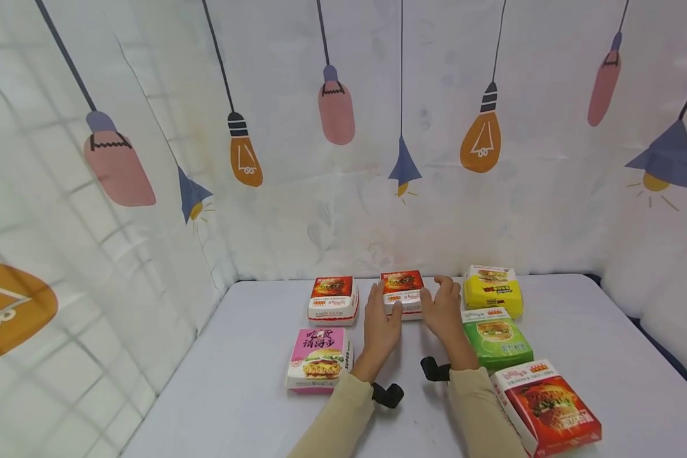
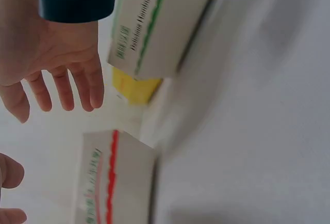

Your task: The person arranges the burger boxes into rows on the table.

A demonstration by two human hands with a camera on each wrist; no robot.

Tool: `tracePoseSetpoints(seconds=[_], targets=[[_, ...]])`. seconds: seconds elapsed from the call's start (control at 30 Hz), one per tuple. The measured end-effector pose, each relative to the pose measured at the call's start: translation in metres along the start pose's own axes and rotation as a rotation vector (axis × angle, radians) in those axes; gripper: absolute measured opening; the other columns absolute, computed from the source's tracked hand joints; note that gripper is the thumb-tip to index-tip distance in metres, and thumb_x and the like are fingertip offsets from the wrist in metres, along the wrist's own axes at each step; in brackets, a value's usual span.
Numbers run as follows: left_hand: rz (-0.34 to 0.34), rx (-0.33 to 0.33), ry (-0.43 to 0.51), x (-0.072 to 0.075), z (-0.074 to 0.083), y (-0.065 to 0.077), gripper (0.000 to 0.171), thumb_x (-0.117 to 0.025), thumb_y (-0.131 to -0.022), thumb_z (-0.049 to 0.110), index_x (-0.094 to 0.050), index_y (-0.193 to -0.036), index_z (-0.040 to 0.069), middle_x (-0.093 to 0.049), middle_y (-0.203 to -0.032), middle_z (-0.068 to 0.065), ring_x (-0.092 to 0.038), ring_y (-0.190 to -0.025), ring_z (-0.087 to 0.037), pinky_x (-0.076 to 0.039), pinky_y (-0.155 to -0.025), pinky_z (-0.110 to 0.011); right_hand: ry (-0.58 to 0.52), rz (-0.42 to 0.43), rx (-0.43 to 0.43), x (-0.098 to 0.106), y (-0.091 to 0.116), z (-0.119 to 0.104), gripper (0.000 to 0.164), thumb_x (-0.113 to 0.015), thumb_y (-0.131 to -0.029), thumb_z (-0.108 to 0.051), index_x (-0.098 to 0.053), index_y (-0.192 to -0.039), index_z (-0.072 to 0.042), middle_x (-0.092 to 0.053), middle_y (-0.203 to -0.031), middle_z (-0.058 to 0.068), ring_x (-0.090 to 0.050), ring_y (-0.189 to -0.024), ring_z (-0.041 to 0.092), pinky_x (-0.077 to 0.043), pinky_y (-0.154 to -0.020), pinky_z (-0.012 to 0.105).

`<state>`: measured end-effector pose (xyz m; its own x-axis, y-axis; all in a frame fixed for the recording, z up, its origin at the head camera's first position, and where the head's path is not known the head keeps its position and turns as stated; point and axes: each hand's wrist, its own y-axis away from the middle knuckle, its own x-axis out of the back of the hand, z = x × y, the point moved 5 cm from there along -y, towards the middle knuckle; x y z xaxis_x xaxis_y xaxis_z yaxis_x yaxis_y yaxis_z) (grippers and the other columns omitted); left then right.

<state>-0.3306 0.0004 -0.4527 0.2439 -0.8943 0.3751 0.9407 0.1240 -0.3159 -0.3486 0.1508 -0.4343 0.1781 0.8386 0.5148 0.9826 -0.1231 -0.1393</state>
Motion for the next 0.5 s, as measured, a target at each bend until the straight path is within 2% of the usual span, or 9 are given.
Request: tracePoseSetpoints(seconds=[0.07,0.2,0.33,0.4,0.5], targets=[[0.009,-0.040,0.020,0.004,0.011,0.001,0.059,-0.056,-0.103,0.019,-0.038,-0.156,0.002,-0.031,-0.165,-0.021,-0.032,-0.152,-0.037,-0.030,-0.120,-0.060,-0.016,-0.001,0.013,0.011,0.003,-0.010,0.057,-0.044,-0.108,-0.024,-0.024,-0.153,0.006,-0.026,-0.155,0.032,-0.037,-0.137,0.046,-0.037,-0.113,0.061],[0.012,-0.139,0.057,0.012,0.035,0.006,0.050,-0.054,-0.102,0.017,-0.046,-0.150,0.006,-0.045,-0.157,-0.017,-0.042,-0.147,-0.033,-0.035,-0.117,-0.059,-0.058,-0.028,0.032,0.041,0.014,-0.032,0.060,-0.040,-0.110,-0.032,-0.020,-0.156,0.001,-0.024,-0.159,0.028,-0.034,-0.143,0.046,-0.036,-0.114,0.062],[-0.010,-0.207,0.096,0.018,0.056,0.012,0.038,-0.055,-0.101,0.016,-0.059,-0.138,0.011,-0.061,-0.142,-0.008,-0.054,-0.135,-0.024,-0.042,-0.112,-0.051,-0.088,-0.029,0.107,0.079,0.030,-0.048,0.063,-0.037,-0.111,-0.038,-0.019,-0.156,0.002,-0.025,-0.158,0.028,-0.031,-0.143,0.049,-0.033,-0.114,0.066],[-0.046,-0.217,0.115,0.018,0.064,0.017,0.032,-0.056,-0.101,0.016,-0.064,-0.132,0.011,-0.065,-0.133,-0.005,-0.059,-0.128,-0.022,-0.045,-0.108,-0.046,-0.076,-0.020,0.145,0.097,0.038,-0.051,0.062,-0.036,-0.111,-0.038,-0.020,-0.155,0.003,-0.028,-0.156,0.029,-0.032,-0.142,0.051,-0.032,-0.112,0.068],[-0.151,-0.224,0.114,0.014,0.071,0.027,0.025,-0.058,-0.101,0.017,-0.068,-0.124,0.013,-0.068,-0.123,-0.001,-0.063,-0.117,-0.016,-0.052,-0.098,-0.036,-0.008,-0.017,0.176,0.119,0.048,-0.049,0.061,-0.037,-0.111,-0.036,-0.021,-0.155,0.004,-0.030,-0.155,0.031,-0.035,-0.139,0.053,-0.034,-0.108,0.072]])
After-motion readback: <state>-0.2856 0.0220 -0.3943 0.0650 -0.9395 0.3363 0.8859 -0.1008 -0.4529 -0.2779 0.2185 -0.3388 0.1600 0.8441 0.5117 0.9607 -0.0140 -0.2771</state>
